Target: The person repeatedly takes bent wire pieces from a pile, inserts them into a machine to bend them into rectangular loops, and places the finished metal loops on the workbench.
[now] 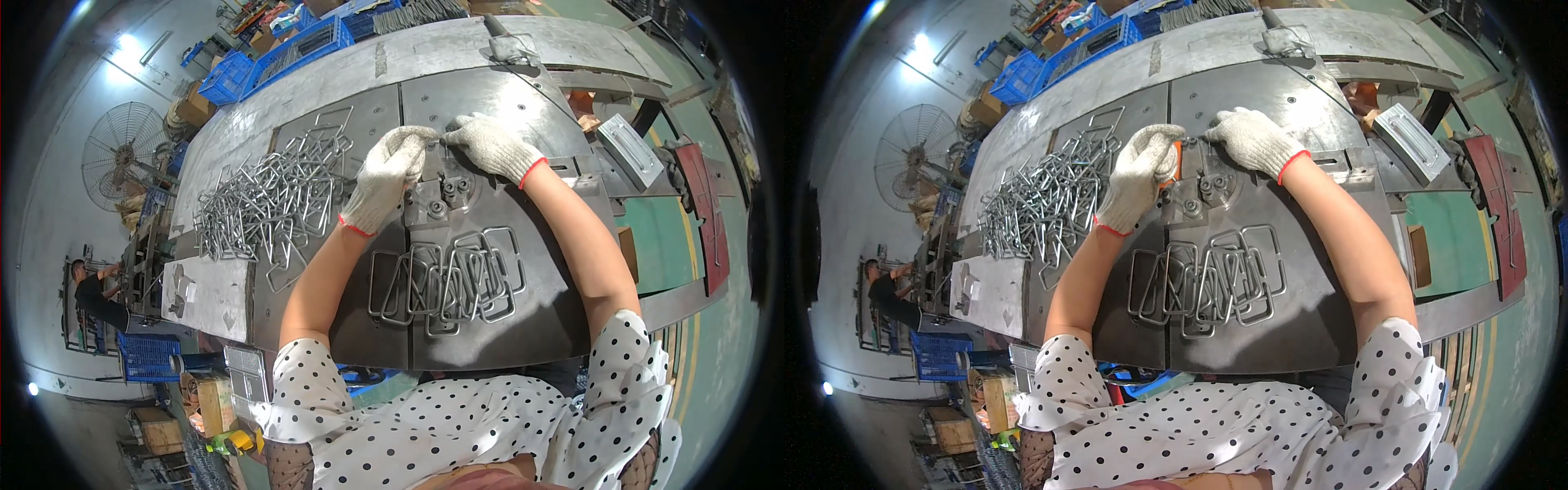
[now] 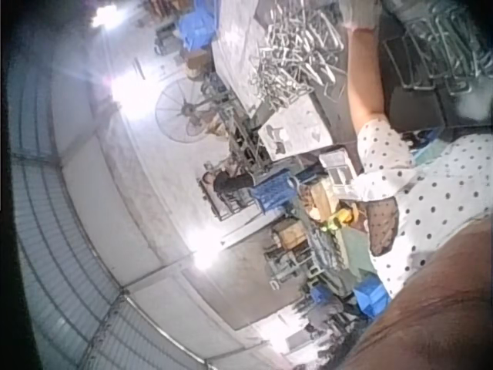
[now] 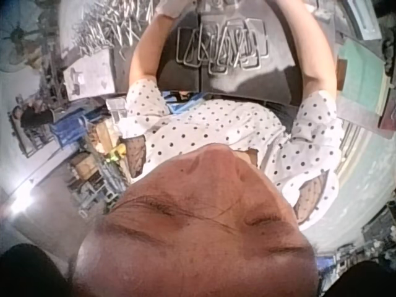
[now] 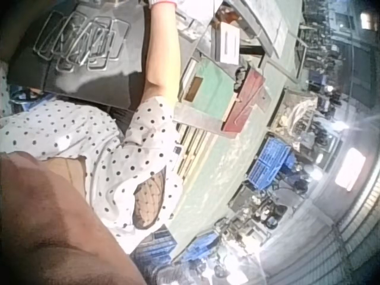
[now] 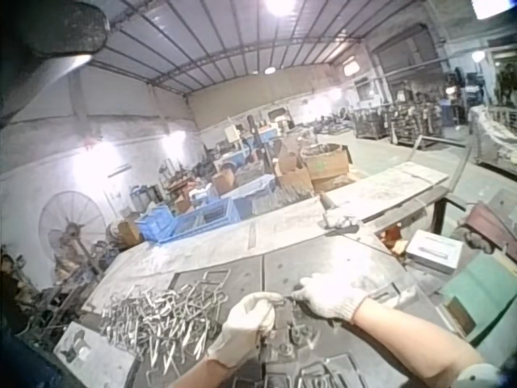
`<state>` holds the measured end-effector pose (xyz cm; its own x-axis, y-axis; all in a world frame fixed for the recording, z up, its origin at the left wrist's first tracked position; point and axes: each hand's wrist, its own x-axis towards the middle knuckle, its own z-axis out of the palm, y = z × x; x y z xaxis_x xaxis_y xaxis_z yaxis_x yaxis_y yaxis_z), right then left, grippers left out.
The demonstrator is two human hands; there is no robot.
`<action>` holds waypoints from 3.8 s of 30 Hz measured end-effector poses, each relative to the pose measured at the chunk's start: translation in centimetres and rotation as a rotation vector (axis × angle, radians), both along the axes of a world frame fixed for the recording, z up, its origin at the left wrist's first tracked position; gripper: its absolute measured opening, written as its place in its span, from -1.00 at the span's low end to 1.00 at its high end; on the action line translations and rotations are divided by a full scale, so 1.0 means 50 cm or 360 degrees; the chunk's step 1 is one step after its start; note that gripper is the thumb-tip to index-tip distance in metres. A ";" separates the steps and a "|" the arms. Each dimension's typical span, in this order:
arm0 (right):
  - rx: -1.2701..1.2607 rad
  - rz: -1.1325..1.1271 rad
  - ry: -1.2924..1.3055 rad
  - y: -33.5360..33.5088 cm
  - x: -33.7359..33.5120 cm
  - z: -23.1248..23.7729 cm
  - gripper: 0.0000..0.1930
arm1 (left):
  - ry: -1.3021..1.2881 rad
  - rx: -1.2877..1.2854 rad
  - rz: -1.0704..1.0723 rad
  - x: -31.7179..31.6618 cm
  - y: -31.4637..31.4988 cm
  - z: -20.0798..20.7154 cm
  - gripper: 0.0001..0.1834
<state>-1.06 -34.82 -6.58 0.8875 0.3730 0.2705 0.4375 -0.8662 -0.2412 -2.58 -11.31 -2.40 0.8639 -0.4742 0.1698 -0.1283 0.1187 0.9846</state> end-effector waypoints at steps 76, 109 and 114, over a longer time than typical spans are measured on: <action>0.0201 0.0054 -0.0036 -0.010 0.013 -0.019 -0.64 | -0.1215 0.2247 0.0300 0.135 0.199 0.014 -0.65; 0.0344 -0.0148 0.0260 0.064 0.047 0.054 -0.50 | -0.1100 0.1433 0.0562 0.064 0.241 0.176 -0.66; -0.0212 -0.0334 0.0168 0.130 0.093 0.039 -0.24 | -0.1156 0.1412 0.0501 0.046 0.229 0.187 -0.65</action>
